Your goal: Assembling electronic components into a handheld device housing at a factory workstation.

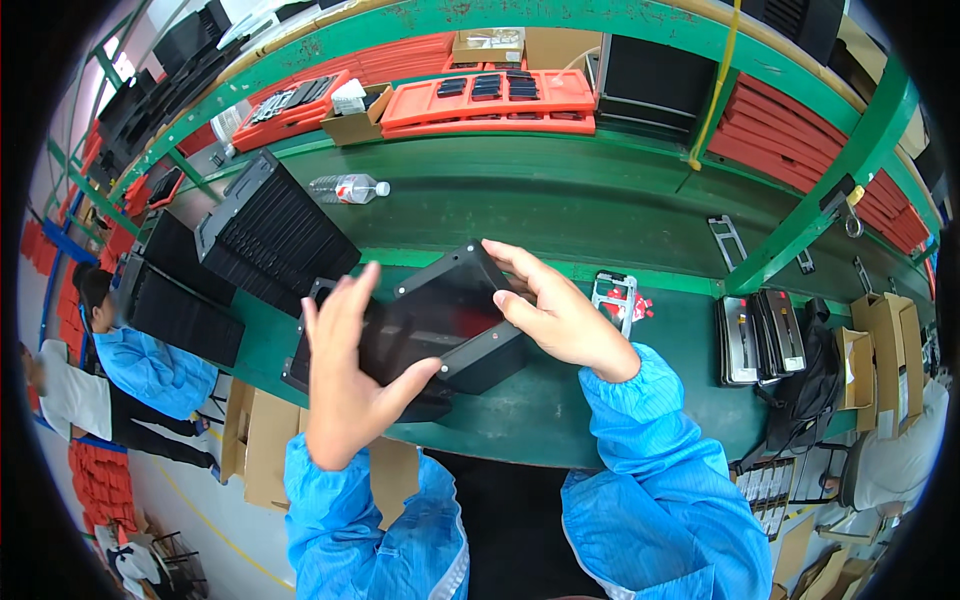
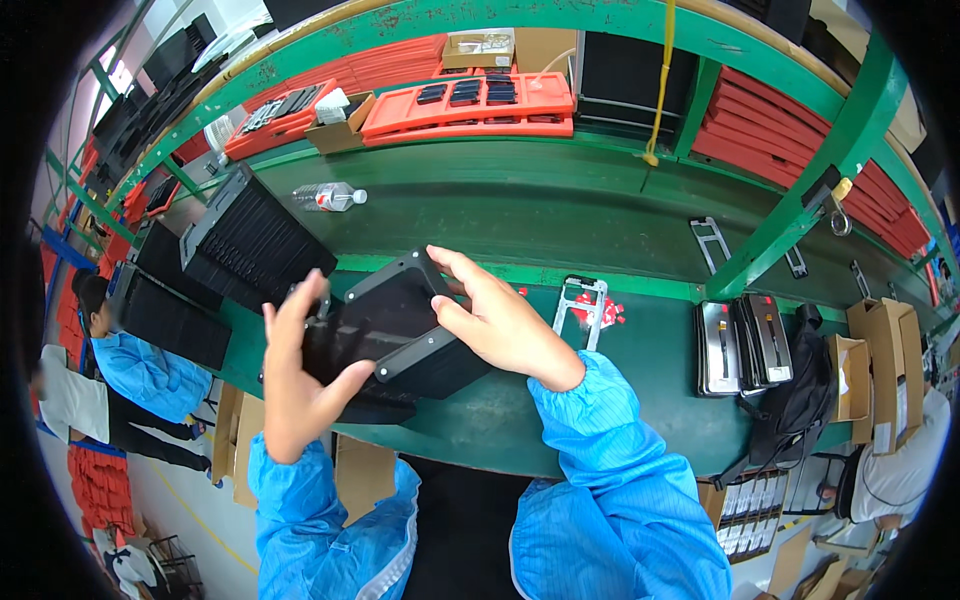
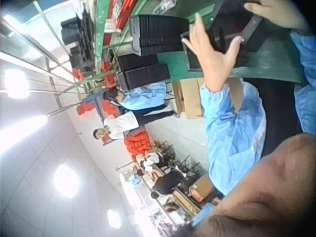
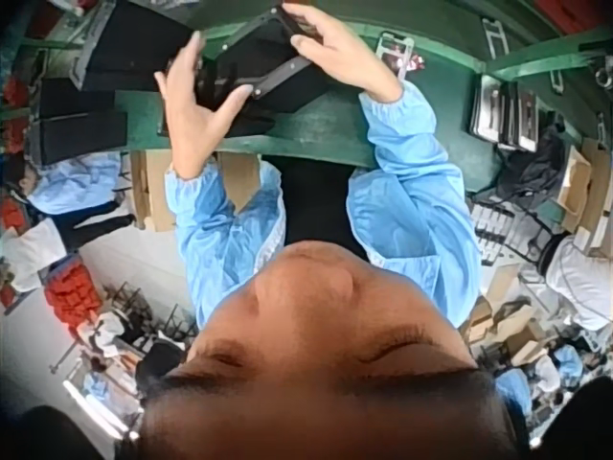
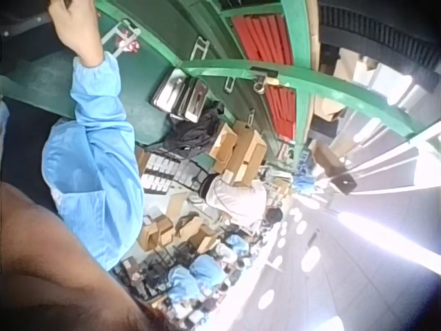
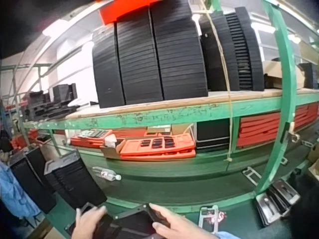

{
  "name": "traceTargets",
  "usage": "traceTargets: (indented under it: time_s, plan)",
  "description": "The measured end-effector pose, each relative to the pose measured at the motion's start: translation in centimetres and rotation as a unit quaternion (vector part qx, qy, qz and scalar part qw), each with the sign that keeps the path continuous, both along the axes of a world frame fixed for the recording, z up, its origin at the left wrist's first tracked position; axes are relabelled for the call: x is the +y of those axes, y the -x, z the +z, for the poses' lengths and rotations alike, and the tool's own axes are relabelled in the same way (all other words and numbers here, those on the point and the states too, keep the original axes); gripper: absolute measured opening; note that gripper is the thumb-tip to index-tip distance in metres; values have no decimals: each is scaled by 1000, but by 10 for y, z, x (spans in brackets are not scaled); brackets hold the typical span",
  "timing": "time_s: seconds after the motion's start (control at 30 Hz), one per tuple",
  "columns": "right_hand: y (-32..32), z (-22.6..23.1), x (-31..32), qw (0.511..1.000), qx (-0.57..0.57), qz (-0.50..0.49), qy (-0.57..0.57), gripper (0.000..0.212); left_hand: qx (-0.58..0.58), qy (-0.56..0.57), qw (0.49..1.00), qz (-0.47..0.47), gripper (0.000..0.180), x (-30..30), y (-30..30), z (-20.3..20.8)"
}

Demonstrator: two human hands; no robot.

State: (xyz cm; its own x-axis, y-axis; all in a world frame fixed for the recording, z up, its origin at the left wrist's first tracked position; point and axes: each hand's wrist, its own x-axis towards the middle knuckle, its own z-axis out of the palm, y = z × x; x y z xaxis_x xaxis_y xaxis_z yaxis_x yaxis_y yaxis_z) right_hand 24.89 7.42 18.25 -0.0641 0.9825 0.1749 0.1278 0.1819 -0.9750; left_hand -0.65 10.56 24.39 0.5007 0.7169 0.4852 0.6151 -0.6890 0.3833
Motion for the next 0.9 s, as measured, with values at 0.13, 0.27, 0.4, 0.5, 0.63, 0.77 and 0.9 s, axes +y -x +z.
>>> traceTargets:
  time_s: [0.13,0.27,0.4,0.5,0.63,0.77,0.9]
  plan:
    - [-3,-3,-1,999,-25,-35,-22,57,-40,57,998,-14,78,4,42,5]
    - [-4,23,-20,989,-133,-46,-51,57,12,165,986,4,62,-4,49,3]
    - [-18,51,-56,889,-243,-354,-160,34,-9,226,974,6,59,-4,52,11]
    - [-38,56,-52,835,-160,-493,-184,12,-39,236,970,-35,60,-2,48,3]
    - [-20,49,-49,957,13,-275,-89,32,-53,201,974,-93,72,9,55,-19]
    - [33,20,-68,969,83,48,-227,53,-113,193,966,-133,84,12,53,-31]
    - [74,-9,-61,961,90,84,-248,55,-115,154,973,-130,92,10,52,-40]
